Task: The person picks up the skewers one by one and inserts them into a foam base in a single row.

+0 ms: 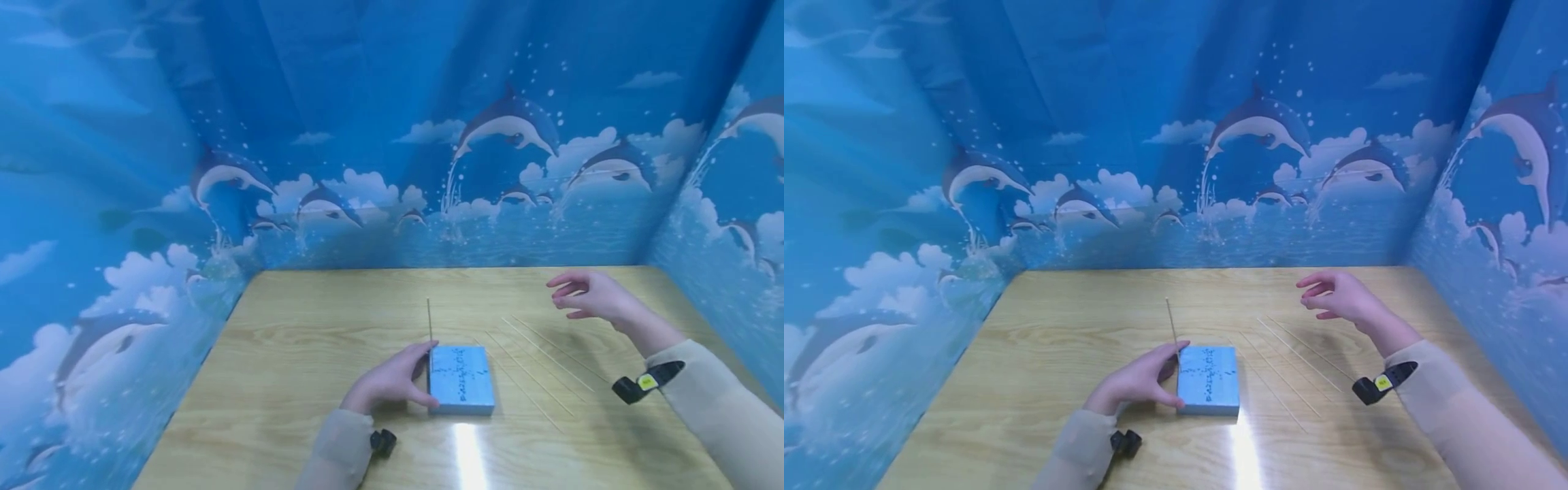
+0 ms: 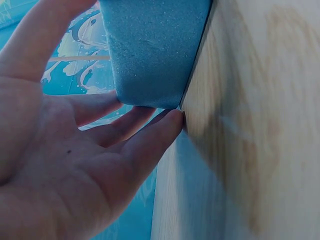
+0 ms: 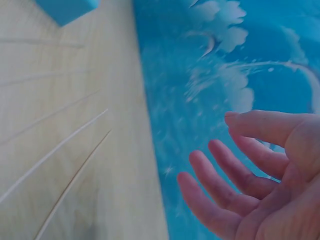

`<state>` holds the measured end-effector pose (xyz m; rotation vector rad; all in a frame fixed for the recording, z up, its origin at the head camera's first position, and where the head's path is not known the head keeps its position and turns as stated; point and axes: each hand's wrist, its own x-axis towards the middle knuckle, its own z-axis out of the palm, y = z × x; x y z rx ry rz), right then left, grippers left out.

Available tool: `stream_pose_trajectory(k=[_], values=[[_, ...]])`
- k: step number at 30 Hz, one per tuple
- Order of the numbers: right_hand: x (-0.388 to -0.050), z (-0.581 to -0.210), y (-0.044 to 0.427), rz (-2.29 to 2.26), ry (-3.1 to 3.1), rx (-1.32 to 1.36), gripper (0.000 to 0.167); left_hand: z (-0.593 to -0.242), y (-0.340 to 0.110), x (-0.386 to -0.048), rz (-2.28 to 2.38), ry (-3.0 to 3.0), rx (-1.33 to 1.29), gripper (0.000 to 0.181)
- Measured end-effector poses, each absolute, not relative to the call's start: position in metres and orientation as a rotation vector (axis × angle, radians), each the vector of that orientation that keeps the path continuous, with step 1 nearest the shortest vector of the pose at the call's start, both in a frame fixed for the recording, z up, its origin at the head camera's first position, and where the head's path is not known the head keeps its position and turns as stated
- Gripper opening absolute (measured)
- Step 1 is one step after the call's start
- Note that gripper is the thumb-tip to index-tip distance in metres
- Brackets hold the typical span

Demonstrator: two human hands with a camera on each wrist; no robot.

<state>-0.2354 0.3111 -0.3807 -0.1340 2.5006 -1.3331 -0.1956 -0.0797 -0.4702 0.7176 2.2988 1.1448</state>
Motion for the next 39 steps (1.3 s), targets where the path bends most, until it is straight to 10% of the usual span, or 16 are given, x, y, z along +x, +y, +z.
stream_pose_trajectory(k=[39], values=[[-0.249, -0.44, 0.309, -1.007, 2.386, 0.125, 0.046, -0.47, -0.08, -0.197, 1.086, 2.327, 0.695, 0.113]])
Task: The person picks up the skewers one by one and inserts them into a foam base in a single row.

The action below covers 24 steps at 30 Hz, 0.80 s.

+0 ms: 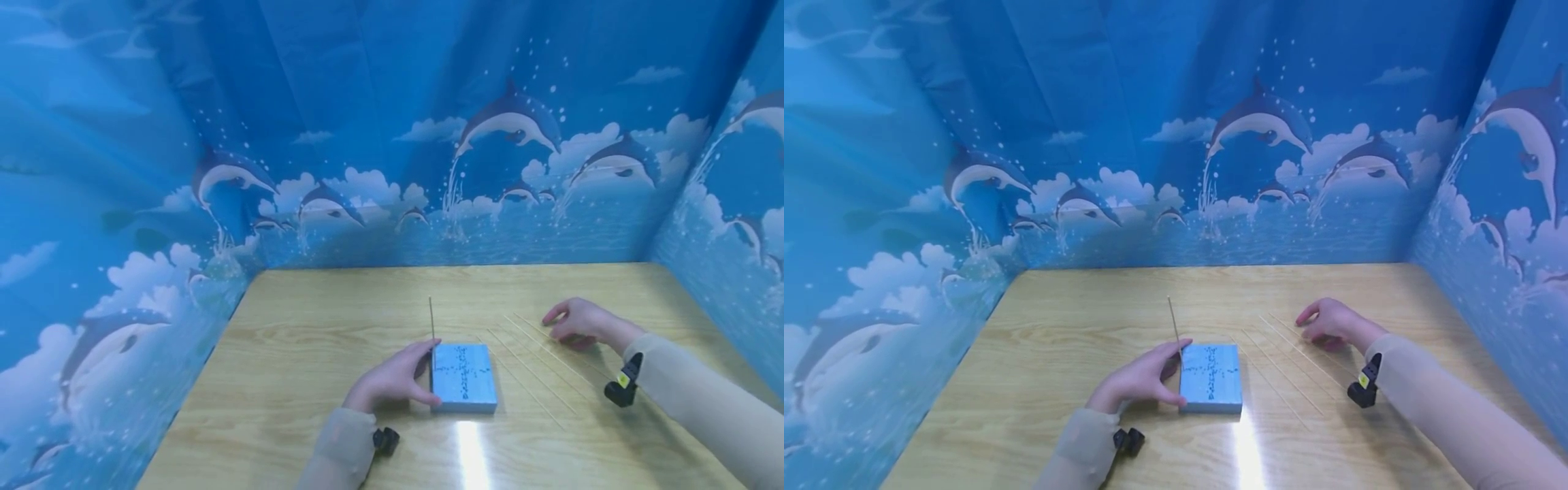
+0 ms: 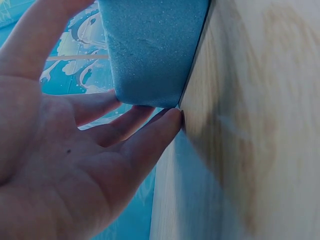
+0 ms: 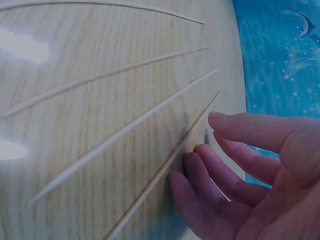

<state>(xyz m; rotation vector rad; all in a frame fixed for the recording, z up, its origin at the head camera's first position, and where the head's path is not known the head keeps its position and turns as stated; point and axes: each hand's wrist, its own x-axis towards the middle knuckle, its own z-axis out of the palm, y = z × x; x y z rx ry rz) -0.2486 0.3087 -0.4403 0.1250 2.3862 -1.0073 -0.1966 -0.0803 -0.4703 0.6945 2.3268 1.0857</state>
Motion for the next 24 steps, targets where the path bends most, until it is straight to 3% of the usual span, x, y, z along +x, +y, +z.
stream_pose_trajectory(k=[24], values=[[-0.247, -0.452, 0.293, -0.825, 2.547, 0.119, 0.027, -0.47, -0.08, -0.197, 1.046, 2.365, 0.706, 0.113]])
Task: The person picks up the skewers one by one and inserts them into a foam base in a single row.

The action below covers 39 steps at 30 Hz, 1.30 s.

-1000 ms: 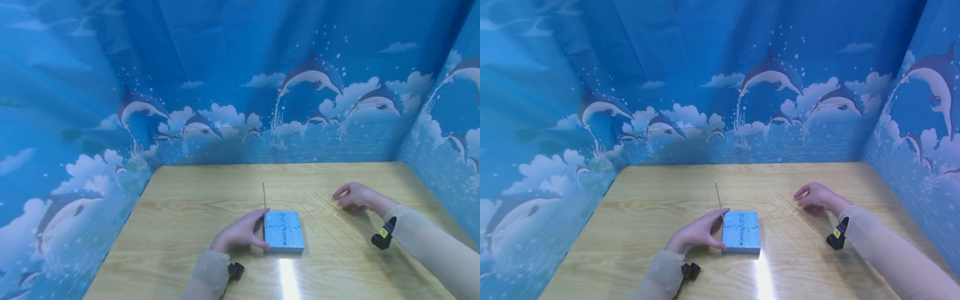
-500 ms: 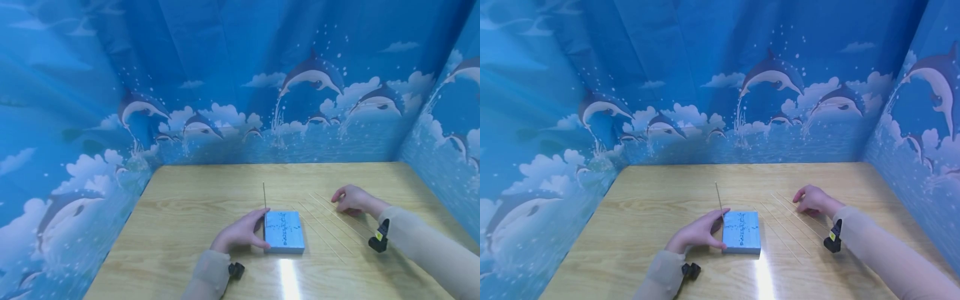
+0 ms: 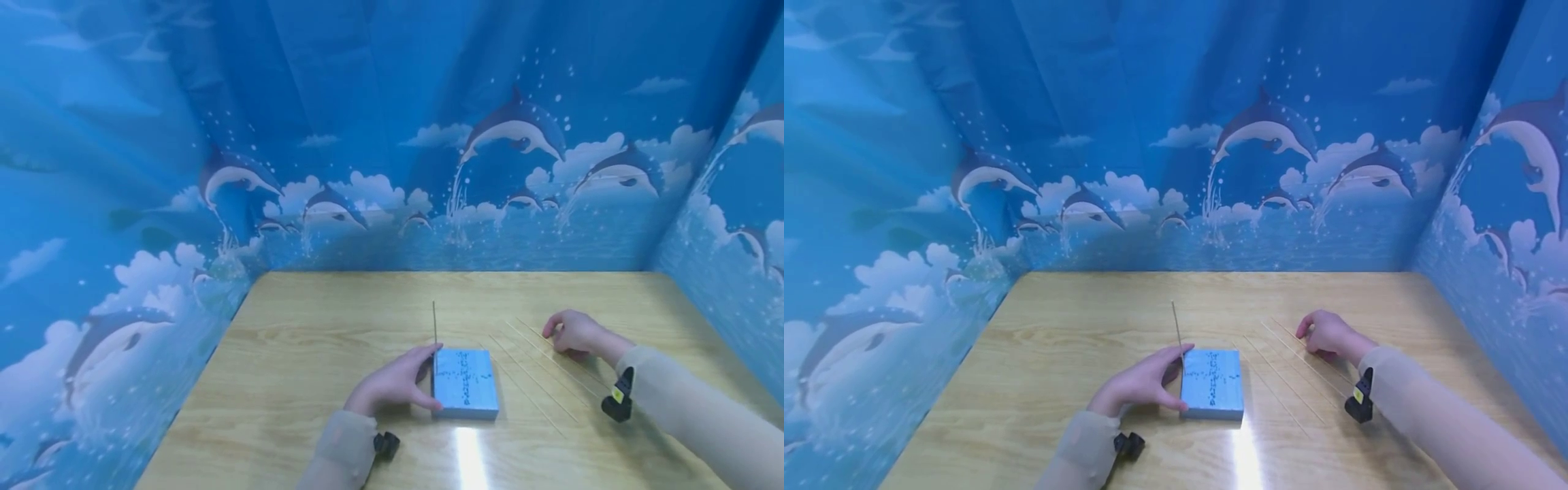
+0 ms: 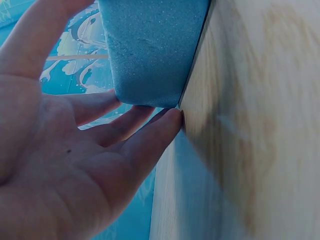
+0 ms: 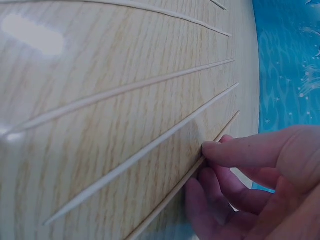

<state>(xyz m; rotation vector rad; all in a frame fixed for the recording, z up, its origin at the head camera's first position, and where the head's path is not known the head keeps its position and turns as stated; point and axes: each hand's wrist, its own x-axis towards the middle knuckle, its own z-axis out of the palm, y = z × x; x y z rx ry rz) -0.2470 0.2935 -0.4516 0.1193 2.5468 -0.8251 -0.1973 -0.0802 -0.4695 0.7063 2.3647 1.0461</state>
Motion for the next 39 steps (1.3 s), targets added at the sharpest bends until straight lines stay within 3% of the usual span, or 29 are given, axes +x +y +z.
stream_pose_trajectory(k=[18, 26, 39], values=[[-0.246, -0.443, 0.304, -0.99, 2.468, 0.099, 0.038, -0.469, -0.079, -0.196, 1.085, 2.333, 0.713, 0.115], [-0.244, -0.424, 0.31, -1.238, 2.361, 0.043, 0.051, -0.468, -0.079, -0.196, 1.069, 2.343, 0.718, 0.115], [-0.242, -0.385, 0.294, -1.467, 2.35, -0.059, 0.05, -0.469, -0.08, -0.195, 1.086, 2.346, 0.713, 0.115]])
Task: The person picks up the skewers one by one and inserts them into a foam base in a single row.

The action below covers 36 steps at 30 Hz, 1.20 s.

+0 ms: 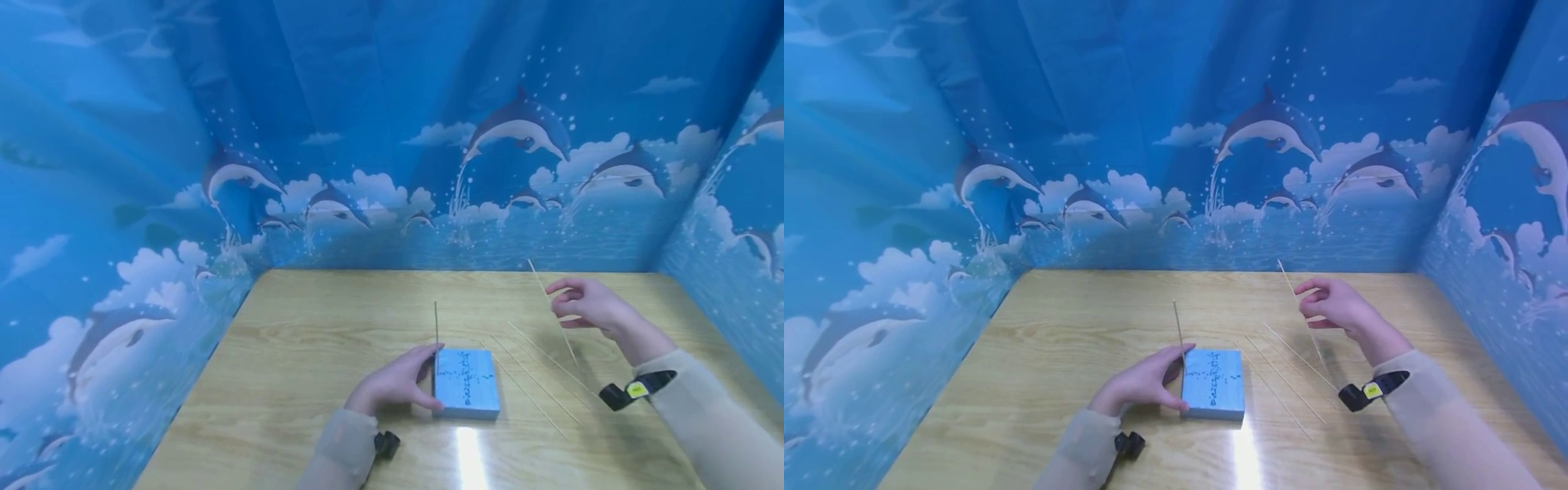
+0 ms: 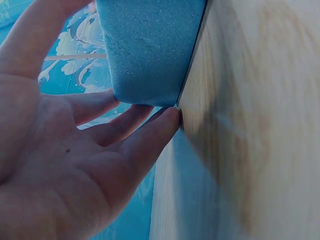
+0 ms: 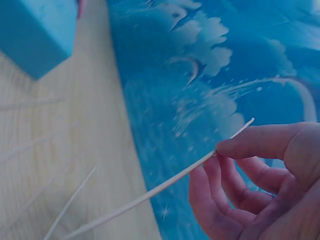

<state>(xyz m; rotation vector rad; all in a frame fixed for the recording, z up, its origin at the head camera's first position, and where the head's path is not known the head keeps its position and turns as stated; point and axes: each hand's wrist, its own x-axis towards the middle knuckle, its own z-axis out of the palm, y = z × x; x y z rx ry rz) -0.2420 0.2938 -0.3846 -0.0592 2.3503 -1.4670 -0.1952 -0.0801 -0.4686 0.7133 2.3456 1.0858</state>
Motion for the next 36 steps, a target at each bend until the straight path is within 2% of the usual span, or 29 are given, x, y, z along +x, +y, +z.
stream_pose_trajectory(k=[3, 12, 24, 36], values=[[-0.238, -0.377, 0.283, -1.54, 2.349, -0.076, 0.047, -0.47, -0.082, -0.194, 1.079, 2.356, 0.702, 0.115], [-0.22, -0.359, 0.257, -1.761, 2.308, -0.148, 0.026, -0.473, -0.084, -0.193, 1.072, 2.348, 0.678, 0.114], [-0.198, -0.354, 0.224, -2.3, 2.084, -0.266, 0.029, -0.475, -0.081, -0.195, 1.11, 2.314, 0.692, 0.115], [-0.185, -0.359, 0.188, -2.407, 2.111, -0.315, 0.03, -0.471, -0.08, -0.197, 1.064, 2.336, 0.694, 0.115]])
